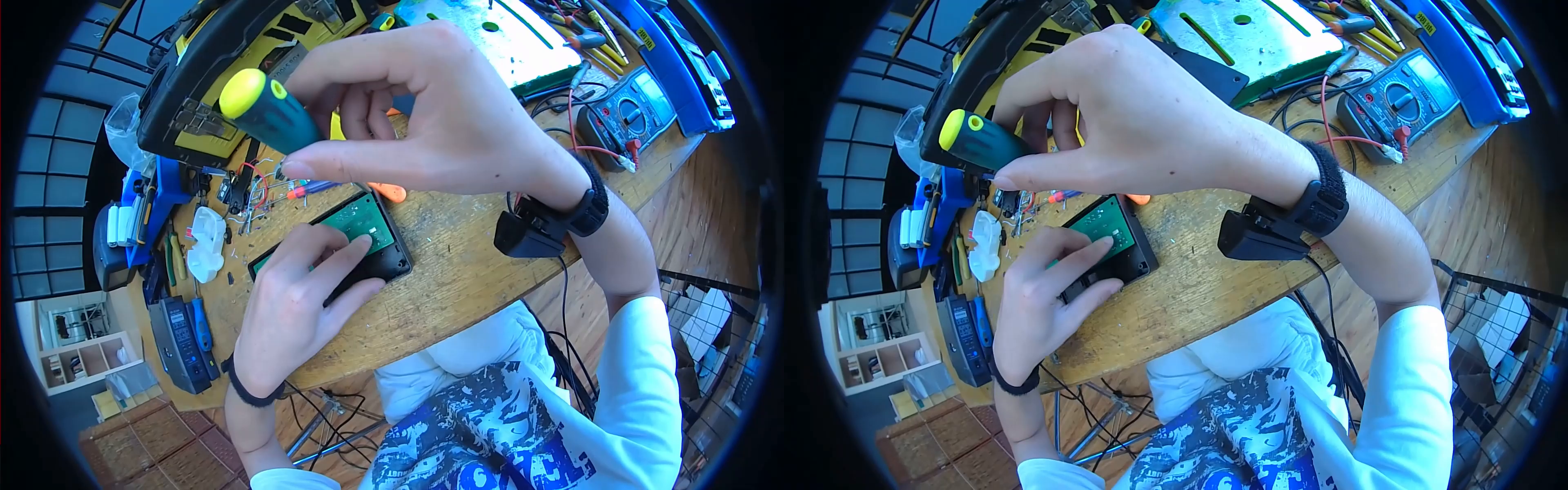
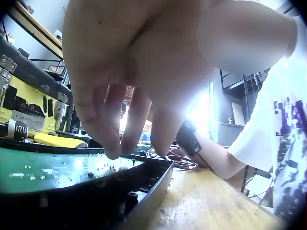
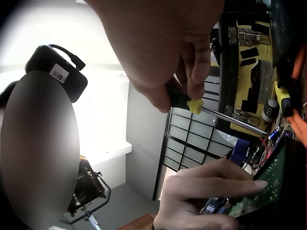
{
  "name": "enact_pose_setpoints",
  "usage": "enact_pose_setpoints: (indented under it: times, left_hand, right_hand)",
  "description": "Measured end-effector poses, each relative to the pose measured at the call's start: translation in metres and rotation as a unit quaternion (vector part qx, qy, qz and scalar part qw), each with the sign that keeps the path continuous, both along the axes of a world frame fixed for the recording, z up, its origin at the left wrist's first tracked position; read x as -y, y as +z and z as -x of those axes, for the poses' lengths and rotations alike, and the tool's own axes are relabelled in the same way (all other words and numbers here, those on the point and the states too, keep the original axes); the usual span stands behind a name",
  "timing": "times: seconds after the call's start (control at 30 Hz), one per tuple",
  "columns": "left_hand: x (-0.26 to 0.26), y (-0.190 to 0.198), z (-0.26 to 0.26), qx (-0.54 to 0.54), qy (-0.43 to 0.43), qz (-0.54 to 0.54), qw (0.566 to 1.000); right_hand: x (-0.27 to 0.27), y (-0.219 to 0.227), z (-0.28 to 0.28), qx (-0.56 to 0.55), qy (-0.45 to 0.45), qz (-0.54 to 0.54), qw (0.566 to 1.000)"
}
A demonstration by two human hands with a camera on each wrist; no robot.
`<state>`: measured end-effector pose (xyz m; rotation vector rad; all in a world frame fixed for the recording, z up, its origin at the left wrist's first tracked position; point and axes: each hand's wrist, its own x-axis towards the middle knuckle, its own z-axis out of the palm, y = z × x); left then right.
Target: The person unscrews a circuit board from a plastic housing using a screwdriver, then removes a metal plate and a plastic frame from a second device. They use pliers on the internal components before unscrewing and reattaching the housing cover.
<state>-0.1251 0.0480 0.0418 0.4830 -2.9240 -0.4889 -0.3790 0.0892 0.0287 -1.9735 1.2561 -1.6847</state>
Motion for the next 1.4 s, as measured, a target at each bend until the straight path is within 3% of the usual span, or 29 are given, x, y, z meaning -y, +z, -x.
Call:
enact_pose_setpoints:
  times: [0.17,0.3,0.37,0.6,0.67,0.77,0.83,1.0,1.1,1.23,1.4]
  left_hand:
    - [-0.004,0.005,-0.004,0.057,-0.013,-0.018,0.998]
    - [-0.008,0.007,-0.012,0.035,0.031,-0.018,0.999]
    - [-0.006,0.001,-0.021,0.046,0.027,0.049,0.997]
    - [-0.002,-0.008,-0.037,0.030,0.075,0.025,0.996]
    - [0.006,-0.008,-0.038,0.019,0.074,0.022,0.997]
    - [0.018,0.008,-0.042,-0.002,0.067,-0.041,0.997]
    - [0.028,0.028,-0.035,-0.043,0.078,-0.025,0.996]
    - [0.046,0.071,-0.012,-0.190,0.070,-0.126,0.971]
    - [0.043,0.091,0.000,-0.174,0.027,-0.120,0.977]
    - [0.047,0.090,0.005,-0.167,-0.017,-0.077,0.983]
    - [0.047,0.079,0.011,-0.187,0.002,-0.071,0.980]
  right_hand:
    - [0.000,-0.001,-0.002,0.002,0.006,-0.006,1.000]
    - [-0.001,-0.002,-0.002,-0.034,0.001,0.028,0.999]
    - [-0.003,-0.001,-0.003,-0.041,-0.001,0.023,0.999]
    - [-0.006,0.002,-0.011,-0.011,0.058,-0.090,0.994]
    - [-0.004,-0.003,-0.019,-0.008,0.059,-0.078,0.995]
    - [-0.004,-0.007,-0.023,-0.028,0.055,-0.072,0.995]
    - [-0.004,-0.009,-0.028,-0.038,0.054,-0.066,0.996]
    - [-0.001,-0.016,-0.030,-0.035,0.055,-0.067,0.996]
    - [-0.004,-0.012,-0.028,-0.048,0.045,-0.049,0.997]
    - [-0.006,-0.012,-0.029,-0.076,0.029,-0.052,0.995]
    - [-0.005,-0.011,-0.032,-0.077,0.022,-0.062,0.995]
